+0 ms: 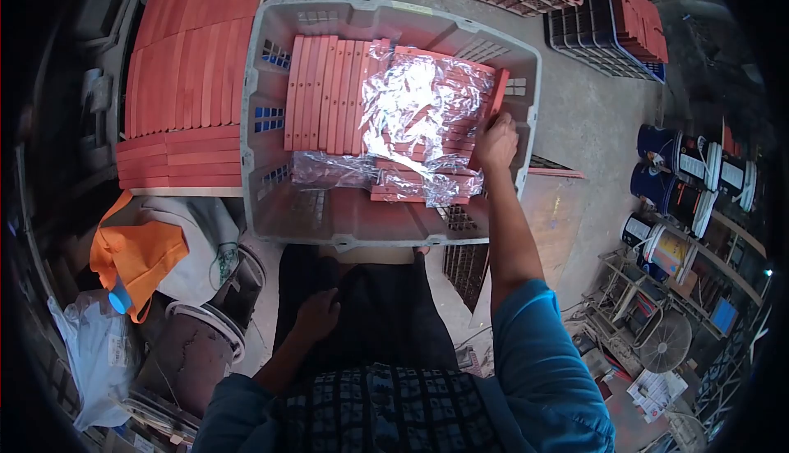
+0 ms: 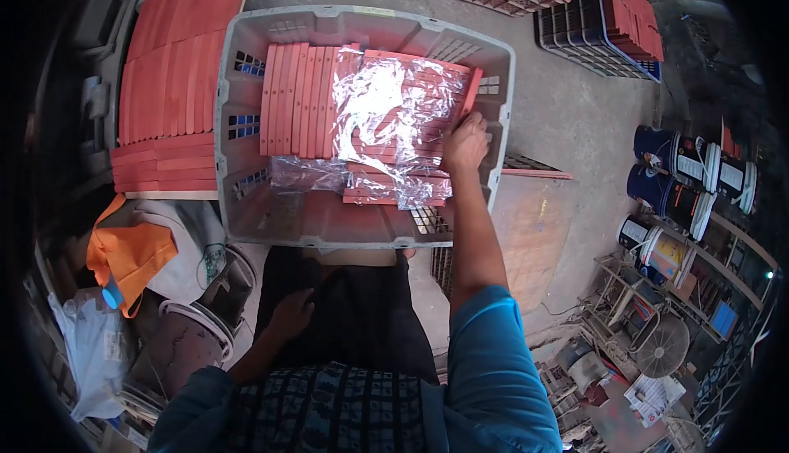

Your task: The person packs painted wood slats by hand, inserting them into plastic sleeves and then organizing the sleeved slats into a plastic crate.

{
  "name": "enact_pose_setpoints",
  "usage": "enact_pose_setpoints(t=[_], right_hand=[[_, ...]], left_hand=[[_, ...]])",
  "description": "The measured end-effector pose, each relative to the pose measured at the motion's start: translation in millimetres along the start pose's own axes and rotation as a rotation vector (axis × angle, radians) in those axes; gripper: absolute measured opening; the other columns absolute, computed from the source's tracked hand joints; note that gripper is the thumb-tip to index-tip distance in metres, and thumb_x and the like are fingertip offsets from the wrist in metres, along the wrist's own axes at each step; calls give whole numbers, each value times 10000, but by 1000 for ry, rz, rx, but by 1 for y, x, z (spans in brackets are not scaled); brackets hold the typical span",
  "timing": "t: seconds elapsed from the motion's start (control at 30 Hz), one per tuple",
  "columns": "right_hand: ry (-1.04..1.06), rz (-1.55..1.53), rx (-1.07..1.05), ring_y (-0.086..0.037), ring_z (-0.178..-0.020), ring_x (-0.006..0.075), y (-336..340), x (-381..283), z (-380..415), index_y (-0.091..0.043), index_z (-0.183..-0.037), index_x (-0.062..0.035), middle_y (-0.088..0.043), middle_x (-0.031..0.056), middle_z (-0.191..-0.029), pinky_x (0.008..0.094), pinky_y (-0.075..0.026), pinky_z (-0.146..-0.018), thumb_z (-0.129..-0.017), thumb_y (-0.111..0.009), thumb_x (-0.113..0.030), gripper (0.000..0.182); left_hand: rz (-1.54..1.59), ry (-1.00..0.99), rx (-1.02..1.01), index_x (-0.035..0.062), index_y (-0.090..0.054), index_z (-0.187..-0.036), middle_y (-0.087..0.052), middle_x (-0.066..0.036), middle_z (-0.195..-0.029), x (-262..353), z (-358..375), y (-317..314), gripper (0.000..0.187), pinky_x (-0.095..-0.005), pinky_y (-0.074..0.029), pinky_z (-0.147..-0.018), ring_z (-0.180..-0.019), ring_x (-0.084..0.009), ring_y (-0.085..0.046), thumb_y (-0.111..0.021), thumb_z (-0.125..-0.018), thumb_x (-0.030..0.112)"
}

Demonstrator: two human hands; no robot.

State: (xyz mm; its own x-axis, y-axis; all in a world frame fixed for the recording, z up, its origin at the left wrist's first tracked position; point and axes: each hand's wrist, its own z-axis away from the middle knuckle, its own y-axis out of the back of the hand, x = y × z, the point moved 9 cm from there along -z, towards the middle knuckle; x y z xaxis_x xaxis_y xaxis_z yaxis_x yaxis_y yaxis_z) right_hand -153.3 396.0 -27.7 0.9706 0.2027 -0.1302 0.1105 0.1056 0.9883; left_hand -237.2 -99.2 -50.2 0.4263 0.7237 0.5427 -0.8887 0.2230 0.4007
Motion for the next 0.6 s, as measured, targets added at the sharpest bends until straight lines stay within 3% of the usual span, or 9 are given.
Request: enact_pose_setpoints(t=[0.17,0.3,0.37,0.43,0.47,0.53,0.57,0.6], right_hand=[[21,136,-112,-638,-807,400,-36,7,-22,-536,-971,-16,-619,223,-968,491,-516,-738,-864,-481,-321,328],[1,191,-148,-592,-934,412,-41,5,-18,-512,-1078,-4,-573,246,-1055,479,-488,-798,-851,-522,-350,414],[-13,112,20,-555,-998,419,4,-34,5,-463,-1209,-1,-513,254,-1130,478,-471,-821,-838,-568,-323,502],[268,-208,194,-563,-973,383,23,-73,22,-444,-1265,-7,-509,221,-1117,449,-472,-787,-843,-574,-135,460],[267,-445,99,-570,-964,294,44,-120,44,-465,-1252,0,-537,183,-1116,383,-478,-764,-863,-544,-78,405],[457,-847,-12,-554,-855,139,47,-201,97,-490,-1225,4,-596,118,-1082,276,-462,-698,-895,-521,-85,343],[151,-978,-336,-560,-851,133,34,-239,136,-499,-1206,3,-596,91,-1049,241,-460,-683,-886,-508,-62,326],[286,-1060,-545,-565,-872,147,21,-291,169,-498,-1210,-9,-580,91,-1061,248,-470,-682,-866,-507,-41,346]], left_hand=[[55,40,64,23,-535,-1184,-583,-194,-1134,-9,6,28,399,-419,-421,-939,-1060,-338,-554,-505,-860,254],[239,65,175,11,-552,-1157,-590,-195,-1121,-29,7,55,373,-408,-423,-943,-1059,-340,-556,-522,-859,233],[365,134,205,8,-559,-1143,-596,-194,-1112,-50,7,71,358,-398,-426,-942,-1058,-337,-559,-524,-864,229],[505,260,210,7,-565,-1131,-601,-191,-1103,-77,6,86,345,-385,-432,-937,-1057,-330,-563,-520,-873,232],[397,126,276,9,-563,-1131,-613,-189,-1079,-96,0,87,350,-378,-443,-921,-1050,-311,-575,-508,-890,256],[826,336,312,20,-578,-1114,-622,-145,-1064,-131,-6,104,366,-344,-454,-869,-987,-238,-604,-475,-899,298],[1064,416,342,26,-584,-1110,-625,-120,-1055,-140,-9,117,373,-337,-444,-867,-976,-219,-601,-473,-893,308],[1269,390,453,33,-571,-1132,-614,-99,-1067,-140,-13,138,384,-335,-427,-882,-993,-209,-585,-479,-883,310]])
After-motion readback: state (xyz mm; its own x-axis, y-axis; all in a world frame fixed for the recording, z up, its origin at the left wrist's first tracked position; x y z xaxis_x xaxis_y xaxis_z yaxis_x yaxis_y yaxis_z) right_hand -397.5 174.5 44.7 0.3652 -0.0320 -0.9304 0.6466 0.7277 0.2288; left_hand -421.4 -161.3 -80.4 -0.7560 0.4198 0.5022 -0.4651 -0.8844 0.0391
